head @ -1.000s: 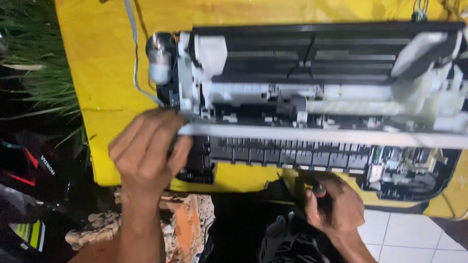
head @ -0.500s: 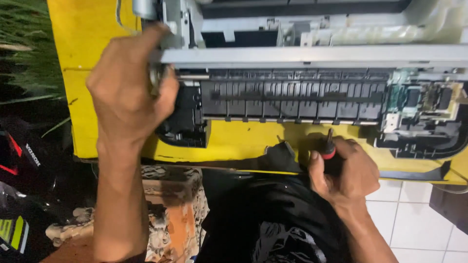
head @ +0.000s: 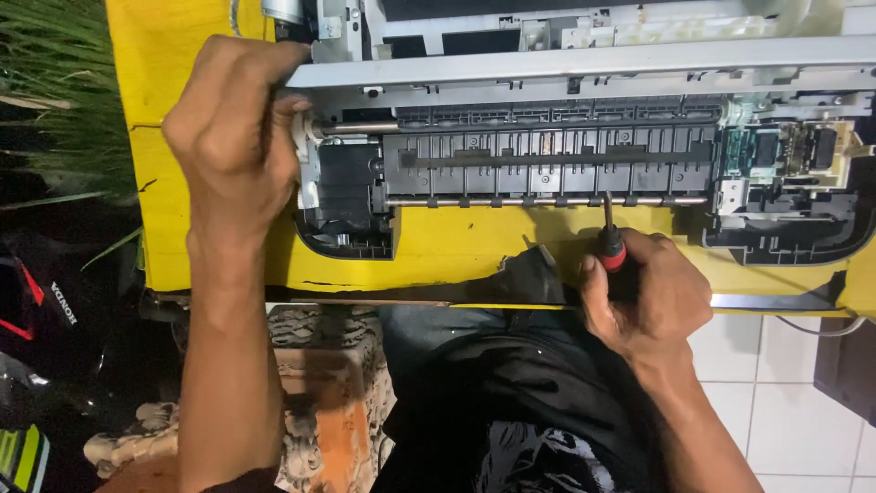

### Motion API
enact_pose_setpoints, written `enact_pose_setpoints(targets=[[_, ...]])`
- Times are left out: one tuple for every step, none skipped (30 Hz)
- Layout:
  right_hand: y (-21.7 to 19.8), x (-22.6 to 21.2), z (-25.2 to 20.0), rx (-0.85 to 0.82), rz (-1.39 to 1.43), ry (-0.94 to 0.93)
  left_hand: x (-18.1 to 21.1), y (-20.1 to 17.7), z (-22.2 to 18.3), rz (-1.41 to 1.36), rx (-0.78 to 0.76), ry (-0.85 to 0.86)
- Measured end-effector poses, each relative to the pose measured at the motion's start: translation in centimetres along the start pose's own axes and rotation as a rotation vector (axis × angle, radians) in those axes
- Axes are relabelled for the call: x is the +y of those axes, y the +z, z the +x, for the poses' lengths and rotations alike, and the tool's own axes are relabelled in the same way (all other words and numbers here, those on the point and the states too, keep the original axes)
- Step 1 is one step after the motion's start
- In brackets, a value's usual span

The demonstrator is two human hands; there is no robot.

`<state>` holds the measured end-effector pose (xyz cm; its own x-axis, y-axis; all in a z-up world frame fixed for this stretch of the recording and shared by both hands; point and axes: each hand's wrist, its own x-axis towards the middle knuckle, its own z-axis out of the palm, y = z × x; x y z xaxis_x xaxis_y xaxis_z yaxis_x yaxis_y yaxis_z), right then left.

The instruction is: The person uses a screwdriver to remove and install screws on a disassembled electronic device, likely a printer or scanner. They manipulate internal components, including a motor and circuit board, while working on a yellow table.

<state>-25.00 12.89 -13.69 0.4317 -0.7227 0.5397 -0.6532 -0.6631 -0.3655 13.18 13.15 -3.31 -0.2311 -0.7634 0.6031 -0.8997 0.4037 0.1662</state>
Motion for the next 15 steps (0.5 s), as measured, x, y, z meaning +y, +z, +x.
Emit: enact_pose_setpoints(targets=[[0.0,0.1,0.0,0.022,0.019,-0.021,-0.2,0.4,-0.1,0.009,0.031,0.01],[0.1,0.1,-0.1,0.044,0.038,-0.043,-0.4,0.9,-0.2,0.017,0.061,0.02],[0.2,0.1,-0.1,0.047,0.037,-0.044,-0.2,1.0,-0.1,0.018,0.064,0.022],[0.2,0.1,-0.2,0.05,0.049,-0.043,-0.1,1.1,0.1,0.014,0.077,0.008],[0.2,0.1,-0.3,0.052,0.06,-0.039,0.1,1.3,0.2,0.008,0.09,-0.005],[0.4,0.1,-0.5,0.054,0.057,-0.039,0.2,1.3,0.2,0.007,0.092,-0.002],[0.6,0.2,-0.7,0.047,0.053,-0.027,0.1,1.3,0.2,0.016,0.087,-0.014],[0.8,0.2,-1.0,0.041,0.05,-0.014,0.1,1.3,0.2,0.026,0.082,-0.026],[0.8,0.0,-1.0,0.046,0.049,-0.013,-0.1,1.0,0.2,0.027,0.082,-0.021],[0.8,-0.1,-1.2,-0.041,0.057,0.09,-0.3,0.9,0.1,0.057,0.04,-0.032],[0.9,-0.3,-1.4,-0.129,0.066,0.194,-0.5,0.8,0.0,0.086,-0.004,-0.042],[1.4,-0.2,-1.8,-0.124,0.066,0.198,-1.3,0.9,-0.5,0.086,-0.005,-0.035],[1.8,-0.1,-2.1,-0.035,0.095,0.1,-2.0,1.1,-0.9,0.115,-0.02,-0.052],[2.3,0.0,-2.4,0.054,0.122,0.002,-2.7,1.2,-1.3,0.145,-0.035,-0.069],[2.6,0.1,-2.7,0.061,0.116,0.003,-3.7,1.3,-1.9,0.143,-0.031,-0.061]])
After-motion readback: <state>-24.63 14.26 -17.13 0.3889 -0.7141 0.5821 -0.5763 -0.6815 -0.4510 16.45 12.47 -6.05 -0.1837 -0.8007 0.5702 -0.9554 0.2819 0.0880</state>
